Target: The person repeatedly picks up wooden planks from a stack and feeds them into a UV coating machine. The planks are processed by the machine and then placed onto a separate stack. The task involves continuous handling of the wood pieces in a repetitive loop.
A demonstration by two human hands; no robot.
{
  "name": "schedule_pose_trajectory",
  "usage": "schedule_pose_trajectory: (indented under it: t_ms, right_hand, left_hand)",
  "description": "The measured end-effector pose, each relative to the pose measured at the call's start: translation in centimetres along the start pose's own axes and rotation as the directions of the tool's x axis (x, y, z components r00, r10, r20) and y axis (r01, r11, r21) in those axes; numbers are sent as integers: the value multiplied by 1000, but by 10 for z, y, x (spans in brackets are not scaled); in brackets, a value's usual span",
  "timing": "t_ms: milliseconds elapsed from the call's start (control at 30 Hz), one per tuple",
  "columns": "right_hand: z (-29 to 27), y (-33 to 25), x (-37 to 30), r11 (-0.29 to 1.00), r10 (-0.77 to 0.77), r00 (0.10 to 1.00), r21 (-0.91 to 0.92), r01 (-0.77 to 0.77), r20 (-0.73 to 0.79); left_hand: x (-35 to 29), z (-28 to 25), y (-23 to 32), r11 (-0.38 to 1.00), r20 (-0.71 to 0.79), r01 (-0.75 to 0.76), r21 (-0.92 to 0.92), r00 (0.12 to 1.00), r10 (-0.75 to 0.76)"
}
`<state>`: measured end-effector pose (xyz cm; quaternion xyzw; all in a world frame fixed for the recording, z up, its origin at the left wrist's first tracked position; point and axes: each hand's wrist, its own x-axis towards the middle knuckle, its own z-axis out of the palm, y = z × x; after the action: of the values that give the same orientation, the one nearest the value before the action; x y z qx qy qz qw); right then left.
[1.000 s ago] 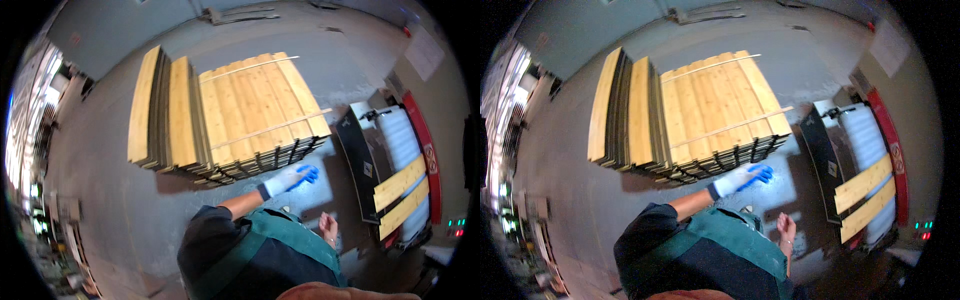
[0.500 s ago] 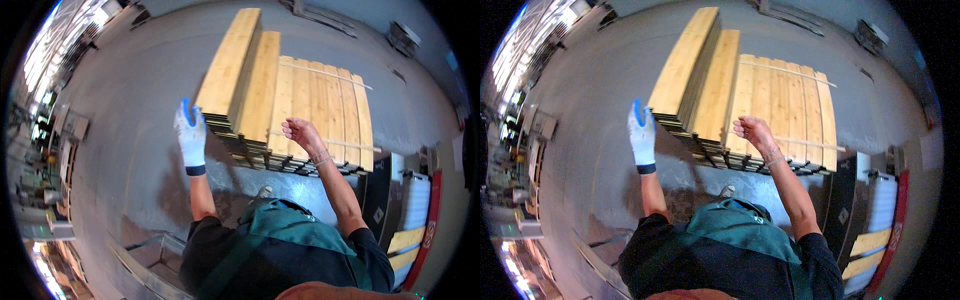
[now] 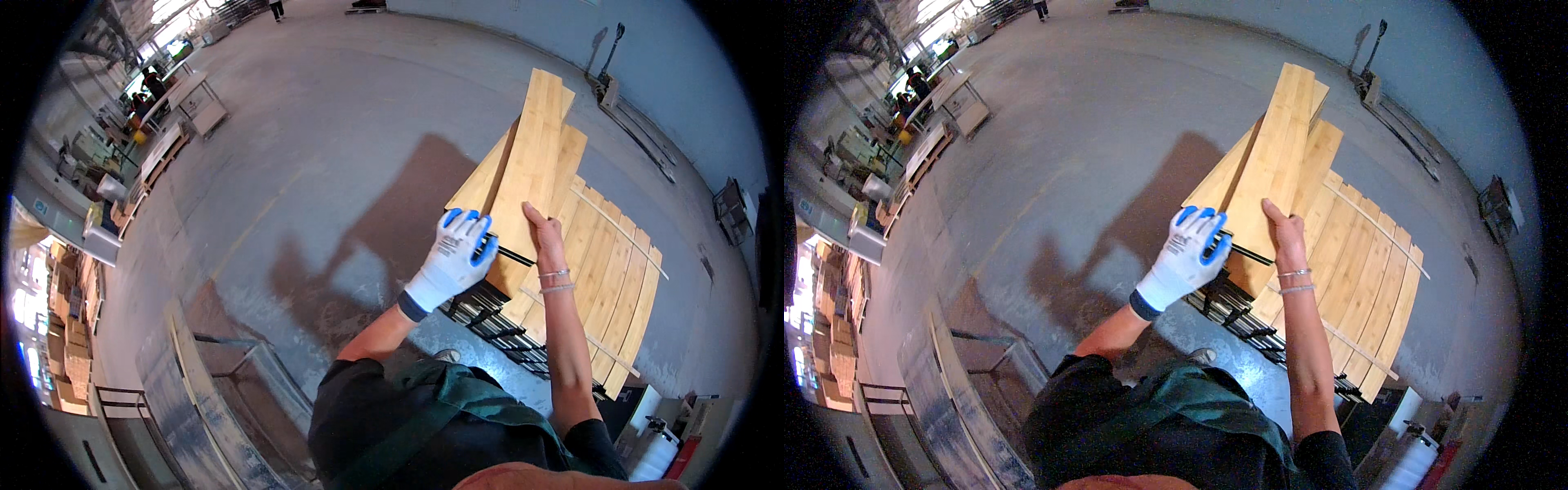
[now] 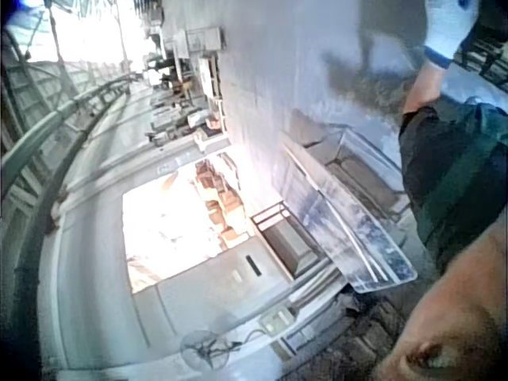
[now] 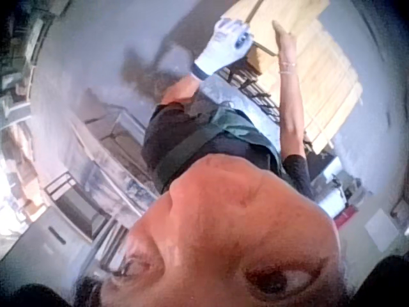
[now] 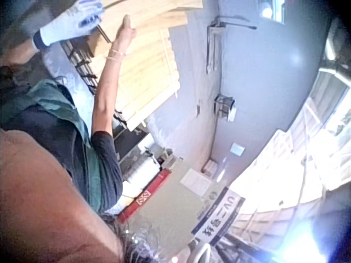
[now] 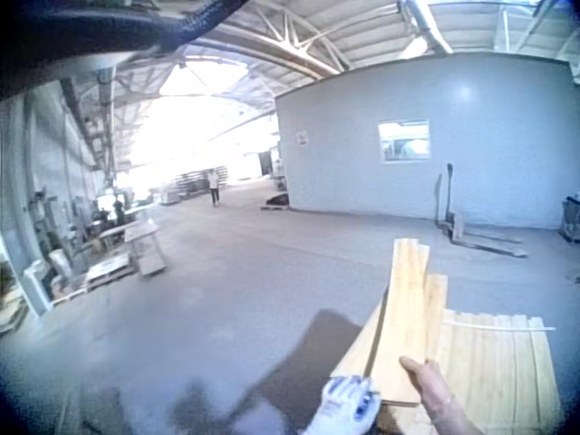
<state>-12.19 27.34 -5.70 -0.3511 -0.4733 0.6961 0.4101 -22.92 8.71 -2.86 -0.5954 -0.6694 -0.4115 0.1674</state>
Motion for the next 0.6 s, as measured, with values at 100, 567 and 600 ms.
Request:
schedule_pose_trajectory:
  t_ms: [100, 567, 600]
  right_hand:
    - [-61, 8, 5, 986, 45, 999, -161, -42, 14]
    - [-196, -64, -286, 999, -33, 937, -11, 31, -348]
    - [-209, -60, -305, 996, -44, 904, -84, 8, -424]
  left_hand:
    - [4, -8, 22, 991, 86, -24, -135, 996, 36]
    - [-76, 92, 145, 532, 737, 544, -649, 622, 265]
    - [-85, 104, 159, 532, 833, 645, -549, 477, 280]
